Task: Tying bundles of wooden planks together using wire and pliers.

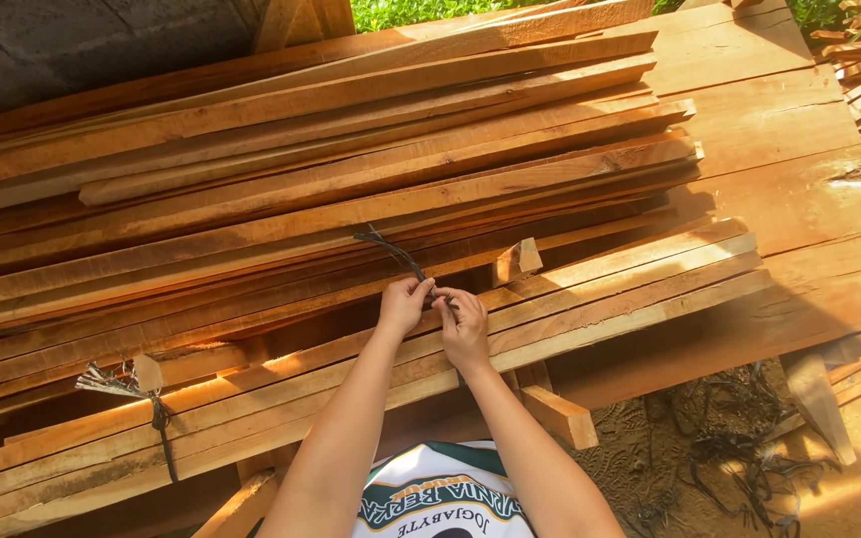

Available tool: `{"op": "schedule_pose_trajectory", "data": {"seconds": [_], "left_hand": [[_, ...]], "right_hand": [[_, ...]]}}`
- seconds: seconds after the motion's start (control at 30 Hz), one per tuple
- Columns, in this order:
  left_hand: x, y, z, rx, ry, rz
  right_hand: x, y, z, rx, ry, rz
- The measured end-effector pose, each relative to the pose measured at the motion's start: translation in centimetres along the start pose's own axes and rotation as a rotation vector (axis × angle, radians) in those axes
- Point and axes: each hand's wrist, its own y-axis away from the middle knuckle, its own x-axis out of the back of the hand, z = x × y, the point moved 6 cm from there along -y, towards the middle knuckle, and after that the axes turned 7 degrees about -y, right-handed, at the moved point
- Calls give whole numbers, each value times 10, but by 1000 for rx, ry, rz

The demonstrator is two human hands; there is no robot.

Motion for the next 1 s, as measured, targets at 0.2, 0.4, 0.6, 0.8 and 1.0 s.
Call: {"op": "schedule_pose_trajectory", "data": {"seconds": [0.2,0.4,0.6,0.8,1.0], "left_hand": [[0,-3,2,49,-8,182],[21,26,24,-6,-66,134],[38,74,74,34,-339,-248],[24,54,54,-46,-453,-151],[17,31,24,78,-431,-138]], "right_hand": [[10,31,18,246,192,-121],[3,44,19,246,287,-163],[-3,44,26,259,405,-134],[-12,35,28,203,517,-170],[-25,21,36,282,572,-160]]}}
